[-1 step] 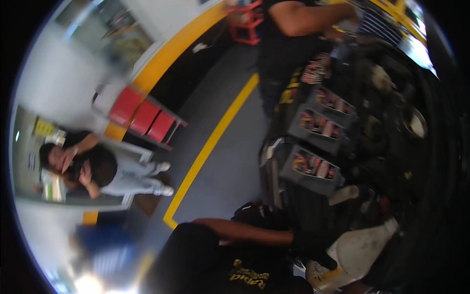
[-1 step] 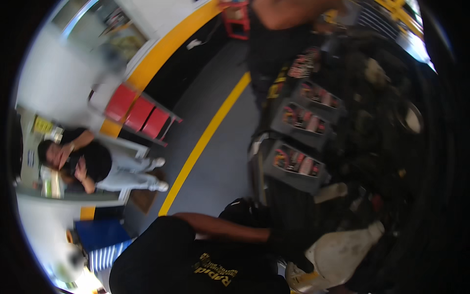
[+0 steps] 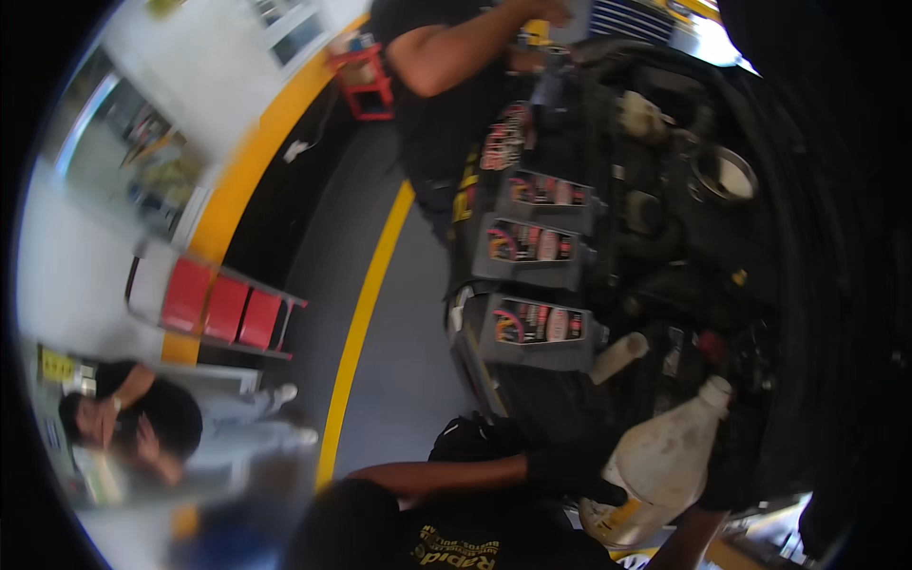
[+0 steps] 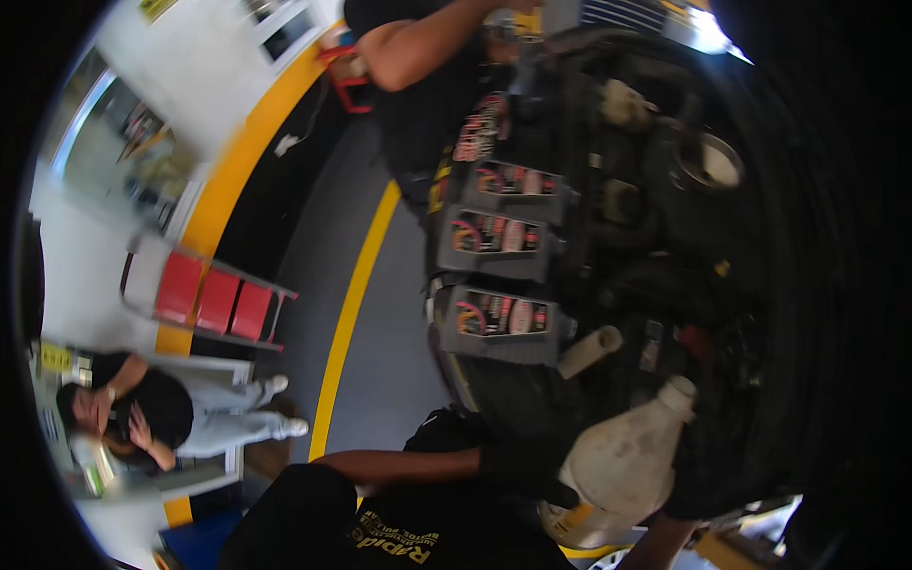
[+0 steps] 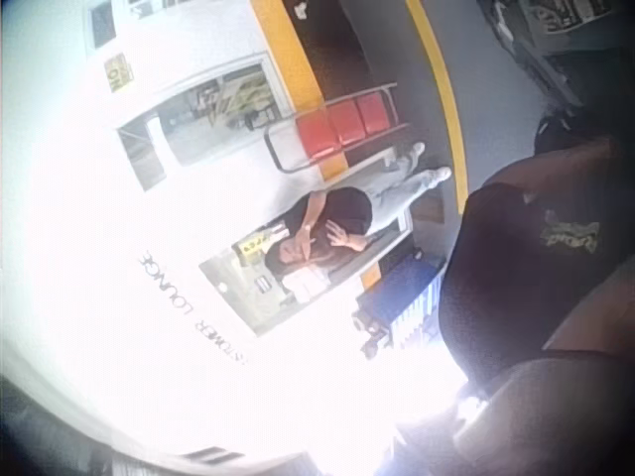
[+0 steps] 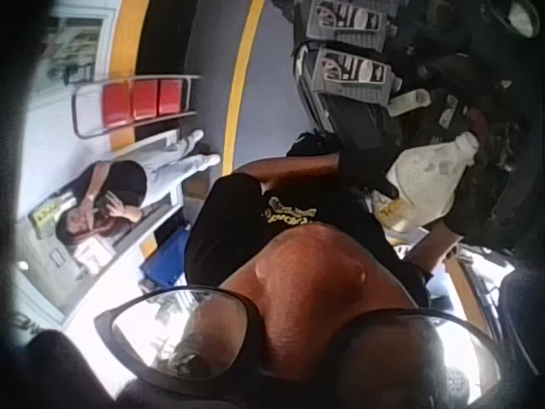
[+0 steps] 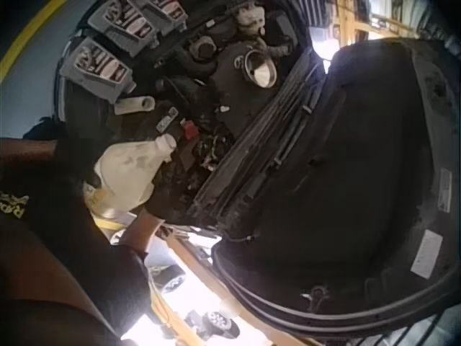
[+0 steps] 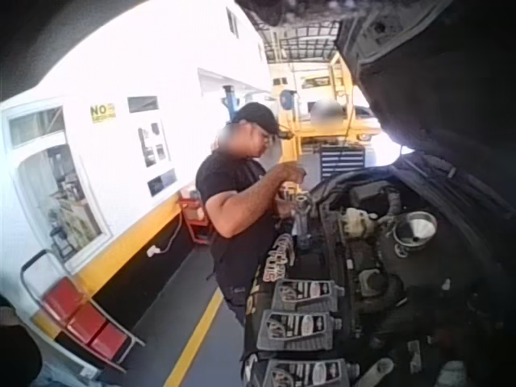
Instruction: The person pours motor oil into a car engine using a funnel and a plastic jug, then uses a wrench to tighten the oil filter. A coworker assists by pouring additional oil from bottles.
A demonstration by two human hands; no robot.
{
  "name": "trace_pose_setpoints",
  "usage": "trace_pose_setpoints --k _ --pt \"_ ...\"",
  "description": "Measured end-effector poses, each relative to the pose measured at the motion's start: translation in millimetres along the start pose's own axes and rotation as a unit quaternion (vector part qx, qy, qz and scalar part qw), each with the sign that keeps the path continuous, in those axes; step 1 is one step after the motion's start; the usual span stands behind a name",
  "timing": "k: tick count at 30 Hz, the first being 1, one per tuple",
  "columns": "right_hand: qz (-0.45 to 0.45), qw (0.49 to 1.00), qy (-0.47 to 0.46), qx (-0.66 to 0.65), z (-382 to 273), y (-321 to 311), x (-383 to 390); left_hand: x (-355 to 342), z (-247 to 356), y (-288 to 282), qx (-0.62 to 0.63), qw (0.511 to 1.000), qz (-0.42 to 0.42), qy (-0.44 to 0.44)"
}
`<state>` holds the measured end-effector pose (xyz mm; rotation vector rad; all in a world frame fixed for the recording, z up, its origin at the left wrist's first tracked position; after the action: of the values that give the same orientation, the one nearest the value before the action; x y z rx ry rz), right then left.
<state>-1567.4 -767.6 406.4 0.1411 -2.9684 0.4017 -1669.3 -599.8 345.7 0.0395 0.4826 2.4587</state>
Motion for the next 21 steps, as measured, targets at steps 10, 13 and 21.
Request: trace_pose_setpoints --k 10,13,21 --pt "-0.042 0.948 0.249 -0.195 15 3 -15 3 -38 -45 0.01 1.0 0.026 0.008" --pt "-0.054 0.933 0.272 -0.227 30 4 -18 0 -50 -50 0.065 0.998 0.007 -0.017" --pt "-0.07 0.907 0.309 -0.277 46 7 -29 -12 -52 -65 0.135 0.987 -0.02 -0.081"
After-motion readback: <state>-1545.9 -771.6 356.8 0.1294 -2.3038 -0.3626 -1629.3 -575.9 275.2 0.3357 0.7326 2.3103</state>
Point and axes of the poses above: each hand's wrist, its own x-axis away from the middle knuckle, its own y-axis out of the palm, z = x × y, the point moved 6 cm from there along -x, towards the middle knuckle, and after that the axes turned 14 degrees about y, right-handed, at the moved point
